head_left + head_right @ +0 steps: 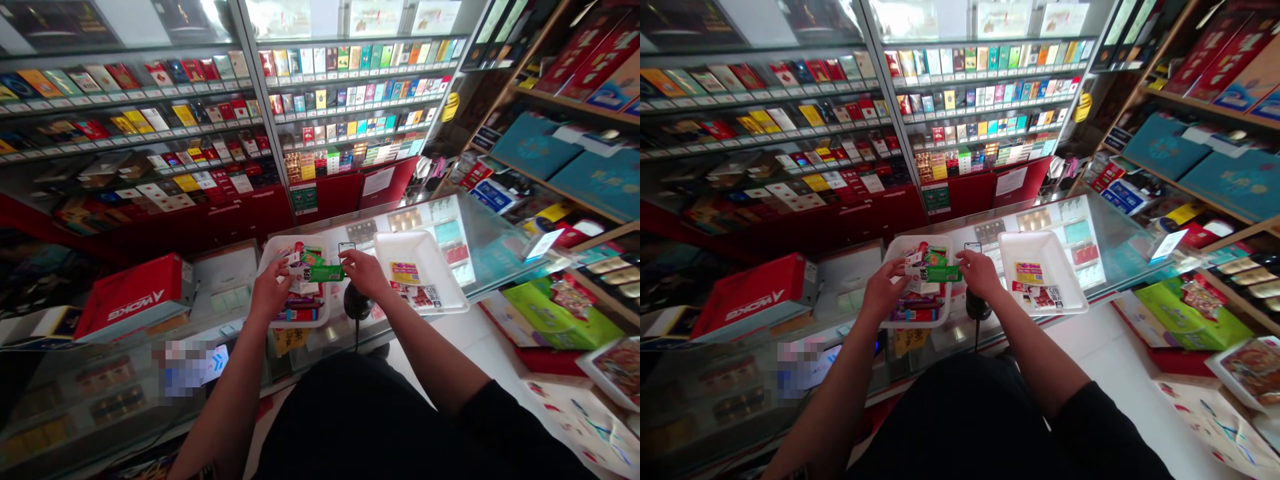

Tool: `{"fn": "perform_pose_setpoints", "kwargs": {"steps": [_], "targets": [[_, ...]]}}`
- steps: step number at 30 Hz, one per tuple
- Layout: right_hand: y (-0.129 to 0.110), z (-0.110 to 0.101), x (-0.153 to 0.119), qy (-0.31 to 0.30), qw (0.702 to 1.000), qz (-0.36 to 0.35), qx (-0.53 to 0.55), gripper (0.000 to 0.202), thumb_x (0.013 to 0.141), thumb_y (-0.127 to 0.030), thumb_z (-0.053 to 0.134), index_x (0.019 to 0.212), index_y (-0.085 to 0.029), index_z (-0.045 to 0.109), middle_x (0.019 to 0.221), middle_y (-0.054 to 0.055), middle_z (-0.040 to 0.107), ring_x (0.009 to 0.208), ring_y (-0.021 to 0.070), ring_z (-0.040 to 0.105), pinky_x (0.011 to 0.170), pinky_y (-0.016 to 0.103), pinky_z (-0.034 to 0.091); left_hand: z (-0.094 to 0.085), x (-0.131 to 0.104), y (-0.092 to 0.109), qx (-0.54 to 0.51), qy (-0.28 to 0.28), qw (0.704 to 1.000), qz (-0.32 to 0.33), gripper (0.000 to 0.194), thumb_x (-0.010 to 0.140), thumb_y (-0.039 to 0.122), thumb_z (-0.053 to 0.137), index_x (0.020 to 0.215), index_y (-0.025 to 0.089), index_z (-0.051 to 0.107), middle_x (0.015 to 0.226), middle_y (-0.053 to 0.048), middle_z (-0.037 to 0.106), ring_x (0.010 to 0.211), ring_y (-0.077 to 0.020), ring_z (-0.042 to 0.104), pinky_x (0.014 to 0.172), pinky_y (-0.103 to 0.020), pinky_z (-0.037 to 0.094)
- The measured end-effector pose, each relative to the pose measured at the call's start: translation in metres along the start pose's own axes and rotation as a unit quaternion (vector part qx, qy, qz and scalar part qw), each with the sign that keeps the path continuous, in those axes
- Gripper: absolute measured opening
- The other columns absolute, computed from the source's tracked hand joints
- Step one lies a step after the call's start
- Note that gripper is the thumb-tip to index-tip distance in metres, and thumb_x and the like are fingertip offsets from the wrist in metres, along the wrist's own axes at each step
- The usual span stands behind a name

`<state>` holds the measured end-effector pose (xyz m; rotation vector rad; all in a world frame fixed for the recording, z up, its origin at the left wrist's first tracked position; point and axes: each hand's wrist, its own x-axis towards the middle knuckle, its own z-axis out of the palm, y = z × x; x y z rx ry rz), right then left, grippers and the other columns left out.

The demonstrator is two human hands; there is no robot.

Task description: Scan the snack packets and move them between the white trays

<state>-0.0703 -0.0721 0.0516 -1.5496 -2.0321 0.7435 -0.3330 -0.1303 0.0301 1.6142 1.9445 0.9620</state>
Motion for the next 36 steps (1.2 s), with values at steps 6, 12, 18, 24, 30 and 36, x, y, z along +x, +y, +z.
{"fn": "perform_pose_setpoints", "kwargs": {"steps": [6, 12, 18, 24, 30, 36], "targets": [[0.025, -0.015, 0.004, 0.033, 0.999, -0.018, 0.008, 0.035, 0.087, -0.012, 0.060, 0.117, -0.023, 0.073, 0.100, 0.001, 0.078, 0.105, 0.0215, 0.066, 0.100, 0.035, 0.046, 0.022, 0.018, 0.017, 0.020, -0.004, 0.999, 0.035, 0.048, 0.088, 0.024, 0.063, 0.136, 0.021, 0.061, 0.107, -0.005, 0.078, 0.114, -0.0243, 0.069, 0.107, -0.039, 0.048], [0.047, -0.015, 0.008, 0.057, 0.998, -0.009, 0.001, 0.033, 0.088, -0.012, 0.059, 0.116, -0.021, 0.074, 0.105, 0.004, 0.077, 0.107, 0.0213, 0.066, 0.100, 0.034, 0.046, 0.042, 0.032, 0.024, 0.048, -0.010, 0.996, 0.071, 0.046, 0.088, 0.020, 0.061, 0.134, 0.019, 0.061, 0.110, -0.006, 0.077, 0.118, -0.0252, 0.066, 0.110, -0.041, 0.046], [0.064, -0.011, 0.012, 0.072, 0.997, 0.007, -0.009, 0.029, 0.090, -0.014, 0.059, 0.115, -0.020, 0.074, 0.106, 0.004, 0.078, 0.108, 0.0205, 0.066, 0.101, 0.033, 0.045, 0.060, 0.044, 0.023, 0.078, -0.013, 0.993, 0.091, 0.041, 0.089, 0.022, 0.060, 0.130, 0.019, 0.063, 0.117, -0.008, 0.075, 0.127, -0.0269, 0.061, 0.115, -0.042, 0.042], [0.077, -0.005, 0.017, 0.073, 0.997, 0.022, -0.021, 0.029, 0.089, -0.012, 0.061, 0.114, -0.020, 0.074, 0.105, 0.003, 0.078, 0.106, 0.0207, 0.067, 0.099, 0.033, 0.046, 0.073, 0.052, 0.020, 0.091, -0.026, 0.991, 0.098, 0.042, 0.089, 0.021, 0.059, 0.131, 0.018, 0.062, 0.109, -0.008, 0.076, 0.122, -0.0277, 0.062, 0.113, -0.043, 0.042], [0.085, -0.001, 0.018, 0.067, 0.996, 0.057, -0.021, 0.029, 0.090, -0.015, 0.061, 0.115, -0.022, 0.074, 0.107, 0.003, 0.078, 0.105, 0.0197, 0.068, 0.099, 0.033, 0.047, 0.082, 0.057, 0.017, 0.106, -0.042, 0.990, 0.088, 0.044, 0.088, 0.019, 0.058, 0.132, 0.018, 0.062, 0.114, -0.009, 0.074, 0.122, -0.0274, 0.063, 0.112, -0.043, 0.043], [0.091, 0.001, 0.017, 0.066, 0.996, 0.055, -0.024, 0.028, 0.089, -0.013, 0.062, 0.113, -0.021, 0.074, 0.103, 0.003, 0.079, 0.103, 0.0198, 0.069, 0.098, 0.033, 0.048, 0.088, 0.059, 0.019, 0.099, -0.042, 0.989, 0.104, 0.042, 0.087, 0.017, 0.059, 0.129, 0.017, 0.063, 0.110, -0.008, 0.074, 0.118, -0.0265, 0.064, 0.112, -0.042, 0.043]]}}
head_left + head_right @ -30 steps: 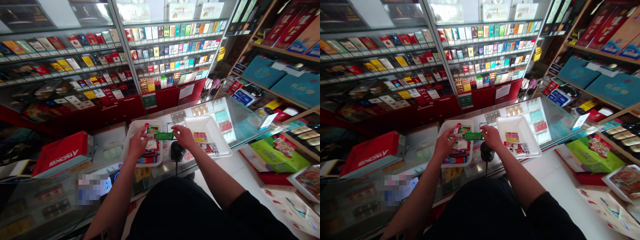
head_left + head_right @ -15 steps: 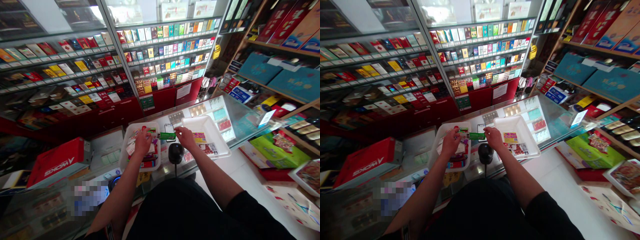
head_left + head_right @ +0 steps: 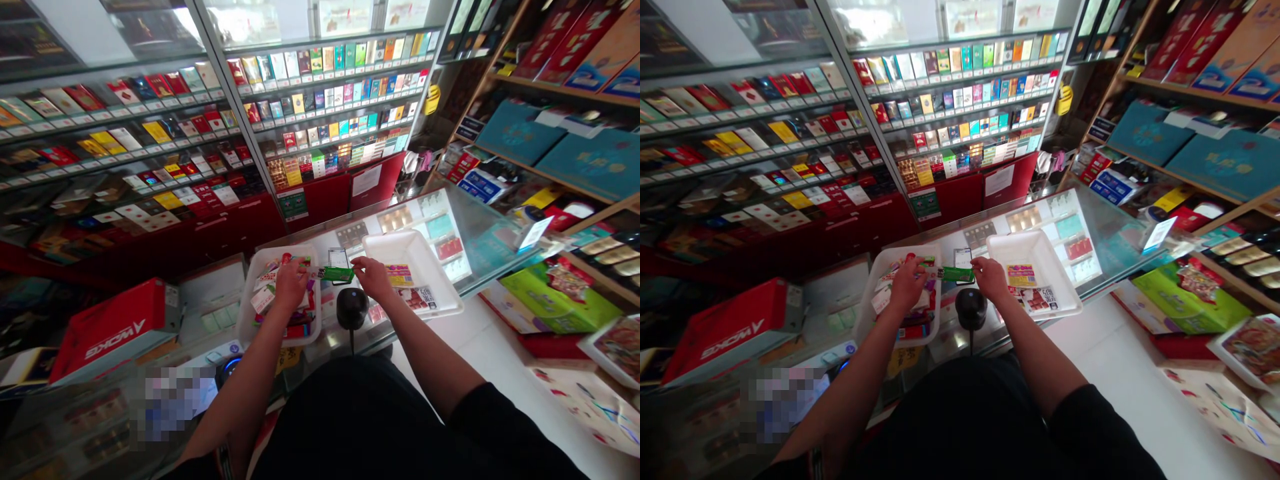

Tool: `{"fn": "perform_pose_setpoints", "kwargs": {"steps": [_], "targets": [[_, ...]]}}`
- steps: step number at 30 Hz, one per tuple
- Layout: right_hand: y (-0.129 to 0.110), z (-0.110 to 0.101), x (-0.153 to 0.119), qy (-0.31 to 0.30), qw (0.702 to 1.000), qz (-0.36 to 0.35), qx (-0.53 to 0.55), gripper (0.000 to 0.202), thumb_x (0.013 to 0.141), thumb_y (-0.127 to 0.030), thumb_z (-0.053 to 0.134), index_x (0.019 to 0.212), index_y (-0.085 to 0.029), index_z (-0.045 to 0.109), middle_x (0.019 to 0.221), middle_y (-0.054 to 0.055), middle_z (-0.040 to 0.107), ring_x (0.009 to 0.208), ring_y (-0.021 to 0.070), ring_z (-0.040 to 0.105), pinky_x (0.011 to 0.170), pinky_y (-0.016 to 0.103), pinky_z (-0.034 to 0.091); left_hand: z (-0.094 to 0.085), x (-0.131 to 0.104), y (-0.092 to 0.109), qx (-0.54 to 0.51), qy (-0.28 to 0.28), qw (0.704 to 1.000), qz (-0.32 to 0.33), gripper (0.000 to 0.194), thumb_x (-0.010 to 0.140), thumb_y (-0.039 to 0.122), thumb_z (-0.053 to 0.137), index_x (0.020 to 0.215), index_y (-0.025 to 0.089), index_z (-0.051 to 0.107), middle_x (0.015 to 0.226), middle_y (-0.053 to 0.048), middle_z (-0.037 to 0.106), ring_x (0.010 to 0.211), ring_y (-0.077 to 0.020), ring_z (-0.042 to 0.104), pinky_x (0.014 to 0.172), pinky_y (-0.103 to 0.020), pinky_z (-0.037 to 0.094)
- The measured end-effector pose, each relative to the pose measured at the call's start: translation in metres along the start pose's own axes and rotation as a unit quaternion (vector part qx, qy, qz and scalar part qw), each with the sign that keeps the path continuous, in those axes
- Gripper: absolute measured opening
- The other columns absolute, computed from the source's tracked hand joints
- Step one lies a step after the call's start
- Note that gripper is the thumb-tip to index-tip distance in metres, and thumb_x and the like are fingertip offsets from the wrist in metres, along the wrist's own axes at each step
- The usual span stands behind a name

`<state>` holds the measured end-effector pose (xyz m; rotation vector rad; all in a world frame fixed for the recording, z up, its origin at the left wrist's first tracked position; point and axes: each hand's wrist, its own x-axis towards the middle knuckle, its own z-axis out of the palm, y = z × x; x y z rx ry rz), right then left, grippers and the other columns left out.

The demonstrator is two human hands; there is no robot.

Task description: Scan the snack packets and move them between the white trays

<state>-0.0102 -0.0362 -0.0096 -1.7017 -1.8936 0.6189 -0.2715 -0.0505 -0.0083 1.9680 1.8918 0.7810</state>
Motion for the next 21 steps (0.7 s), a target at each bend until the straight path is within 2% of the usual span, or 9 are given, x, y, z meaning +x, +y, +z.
{"fn": "perform_pose_setpoints", "kwargs": {"steps": [11, 21], "targets": [[0.017, 0.005, -0.001, 0.003, 1.000, 0.023, -0.016, 0.030, 0.089, -0.013, 0.061, 0.116, -0.020, 0.075, 0.111, 0.006, 0.078, 0.104, 0.0213, 0.070, 0.097, 0.034, 0.049, 0.009, 0.002, 0.007, -0.005, -0.018, 1.000, -0.009, 0.042, 0.088, 0.018, 0.061, 0.129, 0.018, 0.064, 0.104, -0.007, 0.077, 0.112, -0.0273, 0.066, 0.109, -0.044, 0.044], [0.021, -0.002, -0.003, 0.016, 0.999, 0.026, 0.028, 0.027, 0.088, -0.014, 0.063, 0.111, -0.020, 0.074, 0.102, 0.004, 0.079, 0.102, 0.0205, 0.070, 0.099, 0.034, 0.048, 0.013, 0.007, 0.014, -0.011, -0.028, 1.000, -0.003, 0.043, 0.088, 0.018, 0.060, 0.131, 0.017, 0.063, 0.107, -0.007, 0.077, 0.115, -0.0270, 0.065, 0.110, -0.043, 0.044]]}}
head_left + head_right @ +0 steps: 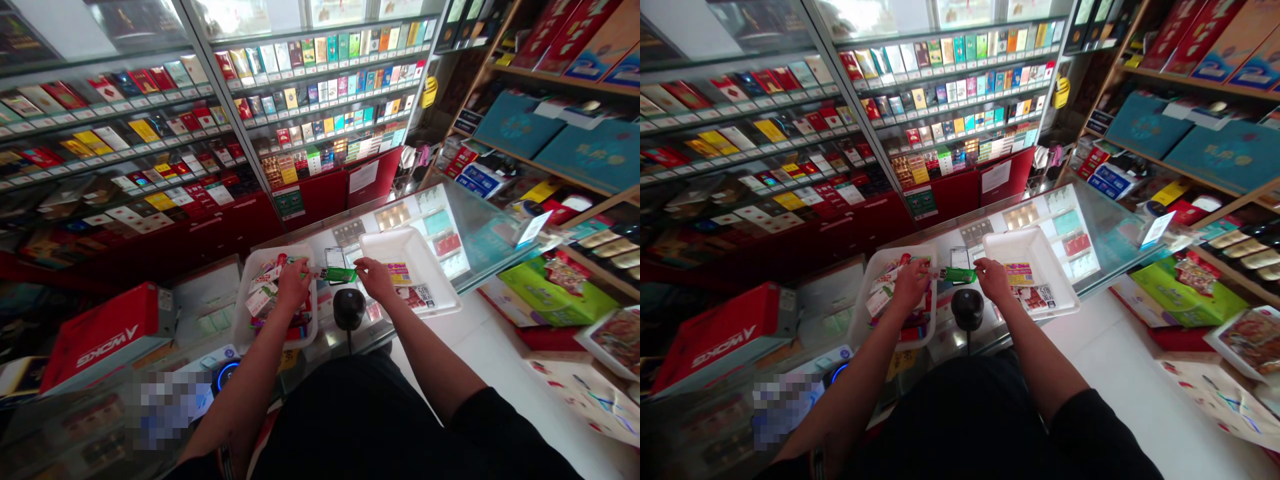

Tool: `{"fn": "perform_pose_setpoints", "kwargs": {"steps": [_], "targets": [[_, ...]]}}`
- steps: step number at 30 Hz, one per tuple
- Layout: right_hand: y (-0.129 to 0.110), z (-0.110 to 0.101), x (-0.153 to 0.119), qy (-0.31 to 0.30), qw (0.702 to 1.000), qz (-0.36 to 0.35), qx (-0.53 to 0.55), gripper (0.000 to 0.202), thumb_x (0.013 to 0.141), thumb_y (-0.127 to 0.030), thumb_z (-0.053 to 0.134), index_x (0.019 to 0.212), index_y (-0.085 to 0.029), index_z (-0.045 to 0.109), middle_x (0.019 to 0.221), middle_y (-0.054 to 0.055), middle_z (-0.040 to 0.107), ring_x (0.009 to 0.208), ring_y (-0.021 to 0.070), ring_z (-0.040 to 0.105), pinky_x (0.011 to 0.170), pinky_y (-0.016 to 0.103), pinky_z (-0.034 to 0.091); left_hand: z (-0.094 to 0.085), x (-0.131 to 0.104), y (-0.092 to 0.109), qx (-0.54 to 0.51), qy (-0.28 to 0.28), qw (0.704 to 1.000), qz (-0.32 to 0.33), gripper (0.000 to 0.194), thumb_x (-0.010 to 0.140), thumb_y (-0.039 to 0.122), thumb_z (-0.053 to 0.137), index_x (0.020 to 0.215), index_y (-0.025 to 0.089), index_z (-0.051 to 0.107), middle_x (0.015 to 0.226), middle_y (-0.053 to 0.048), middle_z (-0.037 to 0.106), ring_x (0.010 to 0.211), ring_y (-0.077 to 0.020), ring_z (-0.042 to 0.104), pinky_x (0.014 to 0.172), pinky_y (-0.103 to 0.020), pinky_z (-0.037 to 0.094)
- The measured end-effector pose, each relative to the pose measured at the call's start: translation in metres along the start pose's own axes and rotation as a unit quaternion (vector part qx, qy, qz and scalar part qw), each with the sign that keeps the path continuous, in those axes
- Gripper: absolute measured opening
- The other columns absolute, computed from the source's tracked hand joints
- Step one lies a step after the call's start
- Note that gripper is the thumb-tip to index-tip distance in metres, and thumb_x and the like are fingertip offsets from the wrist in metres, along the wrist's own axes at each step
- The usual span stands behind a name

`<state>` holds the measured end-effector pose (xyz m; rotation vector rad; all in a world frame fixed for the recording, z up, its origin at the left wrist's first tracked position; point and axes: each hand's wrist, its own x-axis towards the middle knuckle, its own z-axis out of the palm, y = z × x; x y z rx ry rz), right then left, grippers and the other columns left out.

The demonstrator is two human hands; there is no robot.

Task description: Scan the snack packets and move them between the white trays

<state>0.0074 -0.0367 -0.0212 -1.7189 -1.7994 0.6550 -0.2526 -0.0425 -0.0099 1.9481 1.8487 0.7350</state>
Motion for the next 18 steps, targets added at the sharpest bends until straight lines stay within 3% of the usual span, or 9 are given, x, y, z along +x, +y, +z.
{"fn": "perform_pose_setpoints", "kwargs": {"steps": [9, 18], "targets": [[0.013, -0.024, 0.004, 0.053, 0.997, 0.039, 0.034, 0.028, 0.088, -0.017, 0.061, 0.113, -0.022, 0.074, 0.104, 0.003, 0.079, 0.100, 0.0204, 0.072, 0.096, 0.034, 0.052, 0.004, 0.009, 0.032, -0.006, -0.001, 0.999, 0.042, 0.042, 0.090, 0.020, 0.061, 0.132, 0.018, 0.063, 0.109, -0.007, 0.076, 0.112, -0.0266, 0.064, 0.108, -0.043, 0.044], [0.055, -0.055, -0.003, 0.134, 0.986, 0.078, 0.066, 0.031, 0.086, -0.020, 0.059, 0.113, -0.023, 0.074, 0.102, 0.005, 0.080, 0.096, 0.0219, 0.074, 0.093, 0.037, 0.054, 0.032, 0.022, 0.079, -0.028, -0.046, 0.992, 0.114, 0.042, 0.091, 0.016, 0.060, 0.132, 0.019, 0.063, 0.107, -0.006, 0.077, 0.110, -0.0262, 0.064, 0.109, -0.043, 0.044]]}}
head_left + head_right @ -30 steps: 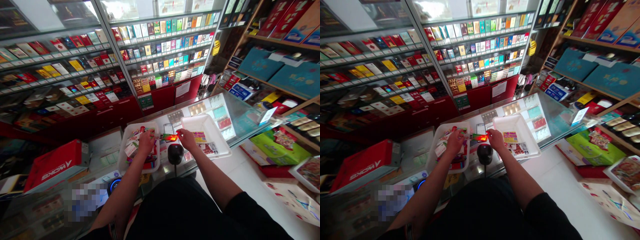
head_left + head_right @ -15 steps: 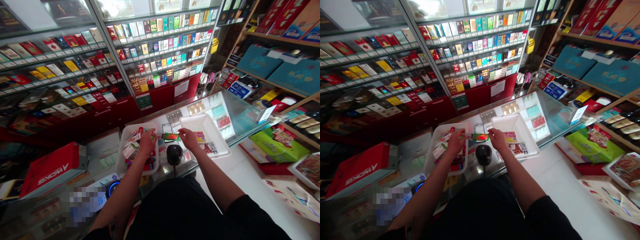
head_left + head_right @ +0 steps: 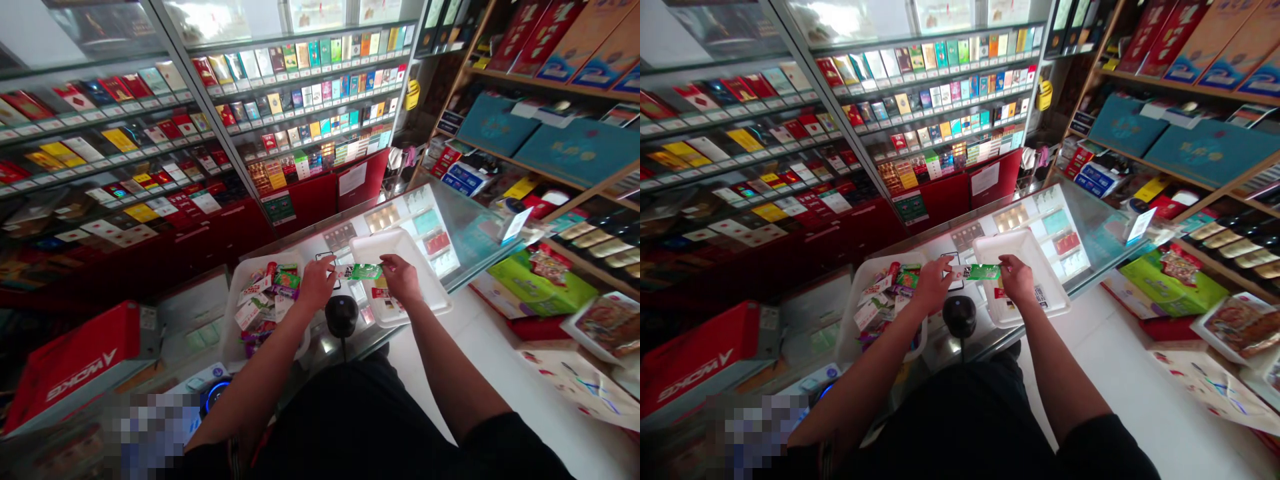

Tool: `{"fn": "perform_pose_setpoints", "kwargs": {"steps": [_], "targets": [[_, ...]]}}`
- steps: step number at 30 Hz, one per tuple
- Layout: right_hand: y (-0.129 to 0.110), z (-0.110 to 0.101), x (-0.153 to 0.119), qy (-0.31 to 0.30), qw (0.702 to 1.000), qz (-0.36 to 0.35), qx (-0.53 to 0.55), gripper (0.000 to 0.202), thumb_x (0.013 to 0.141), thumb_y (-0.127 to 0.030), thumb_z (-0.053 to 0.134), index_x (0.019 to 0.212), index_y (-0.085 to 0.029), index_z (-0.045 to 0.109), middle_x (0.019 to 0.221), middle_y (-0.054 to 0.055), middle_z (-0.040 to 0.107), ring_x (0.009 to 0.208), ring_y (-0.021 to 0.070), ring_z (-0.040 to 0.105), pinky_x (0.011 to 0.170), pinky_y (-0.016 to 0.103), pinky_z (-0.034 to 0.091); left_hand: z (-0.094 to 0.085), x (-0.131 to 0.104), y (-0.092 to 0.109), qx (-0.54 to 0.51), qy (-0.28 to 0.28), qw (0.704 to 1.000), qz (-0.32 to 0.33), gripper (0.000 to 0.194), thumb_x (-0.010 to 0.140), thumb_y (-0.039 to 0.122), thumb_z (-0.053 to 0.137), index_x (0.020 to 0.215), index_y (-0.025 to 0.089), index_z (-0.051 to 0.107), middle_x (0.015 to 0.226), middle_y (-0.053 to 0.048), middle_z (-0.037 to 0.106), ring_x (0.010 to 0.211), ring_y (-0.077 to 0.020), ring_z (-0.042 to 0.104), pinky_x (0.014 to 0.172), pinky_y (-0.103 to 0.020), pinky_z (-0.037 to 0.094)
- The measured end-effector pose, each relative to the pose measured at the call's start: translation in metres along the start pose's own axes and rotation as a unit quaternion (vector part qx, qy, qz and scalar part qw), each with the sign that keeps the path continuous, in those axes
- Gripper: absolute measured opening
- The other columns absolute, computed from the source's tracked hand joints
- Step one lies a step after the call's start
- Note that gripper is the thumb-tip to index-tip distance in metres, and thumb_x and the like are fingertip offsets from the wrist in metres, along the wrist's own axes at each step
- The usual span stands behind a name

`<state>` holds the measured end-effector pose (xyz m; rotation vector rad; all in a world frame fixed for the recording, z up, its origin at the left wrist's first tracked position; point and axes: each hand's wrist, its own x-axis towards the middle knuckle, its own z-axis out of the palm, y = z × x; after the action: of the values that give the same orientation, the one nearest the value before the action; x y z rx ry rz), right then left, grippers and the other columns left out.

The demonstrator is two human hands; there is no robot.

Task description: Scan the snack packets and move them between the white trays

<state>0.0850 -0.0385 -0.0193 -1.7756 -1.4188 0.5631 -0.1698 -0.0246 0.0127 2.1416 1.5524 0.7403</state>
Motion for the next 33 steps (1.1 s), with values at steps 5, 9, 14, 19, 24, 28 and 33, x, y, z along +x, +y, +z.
{"fn": "perform_pose_setpoints", "kwargs": {"steps": [5, 9, 14, 19, 24, 28, 33], "targets": [[0.026, -0.021, 0.001, 0.037, 0.999, 0.028, -0.017, 0.033, 0.085, -0.022, 0.057, 0.113, -0.023, 0.075, 0.104, 0.006, 0.079, 0.096, 0.0220, 0.073, 0.094, 0.037, 0.054, 0.018, 0.017, 0.026, 0.002, -0.050, 0.998, 0.026, 0.042, 0.090, 0.013, 0.058, 0.130, 0.019, 0.064, 0.106, -0.006, 0.078, 0.111, -0.0254, 0.065, 0.110, -0.044, 0.043], [0.045, -0.037, 0.000, 0.063, 0.995, 0.054, -0.046, 0.034, 0.085, -0.023, 0.057, 0.114, -0.023, 0.075, 0.102, 0.005, 0.079, 0.098, 0.0227, 0.073, 0.097, 0.039, 0.053, 0.037, 0.030, 0.043, 0.006, -0.090, 0.994, 0.057, 0.042, 0.090, 0.012, 0.057, 0.131, 0.020, 0.062, 0.107, -0.005, 0.078, 0.110, -0.0242, 0.066, 0.110, -0.044, 0.042], [0.069, -0.053, -0.001, 0.094, 0.989, 0.092, -0.062, 0.034, 0.084, -0.024, 0.058, 0.113, -0.023, 0.076, 0.101, 0.005, 0.080, 0.099, 0.0241, 0.073, 0.099, 0.041, 0.052, 0.059, 0.043, 0.063, 0.010, -0.120, 0.989, 0.083, 0.040, 0.092, 0.013, 0.055, 0.130, 0.019, 0.063, 0.107, -0.006, 0.078, 0.106, -0.0235, 0.068, 0.107, -0.042, 0.044], [0.090, -0.064, 0.001, 0.126, 0.980, 0.125, -0.090, 0.034, 0.083, -0.024, 0.057, 0.111, -0.021, 0.076, 0.102, 0.007, 0.080, 0.099, 0.0261, 0.073, 0.096, 0.042, 0.053, 0.076, 0.050, 0.083, 0.009, -0.159, 0.984, 0.084, 0.040, 0.093, 0.022, 0.059, 0.133, 0.020, 0.061, 0.109, -0.005, 0.079, 0.107, -0.0243, 0.070, 0.104, -0.041, 0.047], [0.094, -0.071, 0.002, 0.165, 0.973, 0.122, -0.104, 0.032, 0.083, -0.025, 0.057, 0.109, -0.020, 0.076, 0.102, 0.008, 0.080, 0.102, 0.0276, 0.073, 0.098, 0.045, 0.053, 0.086, 0.047, 0.093, 0.001, -0.164, 0.980, 0.115, 0.045, 0.093, 0.027, 0.059, 0.137, 0.018, 0.056, 0.125, -0.007, 0.075, 0.114, -0.0250, 0.068, 0.111, -0.043, 0.044], [0.088, -0.069, 0.004, 0.174, 0.974, 0.113, -0.091, 0.032, 0.081, -0.027, 0.060, 0.108, -0.018, 0.075, 0.107, 0.011, 0.079, 0.103, 0.0280, 0.073, 0.101, 0.046, 0.052, 0.081, 0.039, 0.092, -0.004, -0.152, 0.982, 0.116, 0.047, 0.093, 0.028, 0.059, 0.138, 0.019, 0.055, 0.129, -0.008, 0.073, 0.119, -0.0257, 0.066, 0.112, -0.044, 0.044], [0.067, -0.056, 0.006, 0.155, 0.981, 0.084, -0.083, 0.032, 0.082, -0.030, 0.060, 0.107, -0.018, 0.076, 0.106, 0.011, 0.079, 0.101, 0.0284, 0.073, 0.102, 0.047, 0.051, 0.063, 0.024, 0.080, -0.011, -0.140, 0.986, 0.095, 0.046, 0.092, 0.028, 0.061, 0.137, 0.021, 0.058, 0.127, -0.007, 0.074, 0.118, -0.0263, 0.066, 0.109, -0.043, 0.048]]}}
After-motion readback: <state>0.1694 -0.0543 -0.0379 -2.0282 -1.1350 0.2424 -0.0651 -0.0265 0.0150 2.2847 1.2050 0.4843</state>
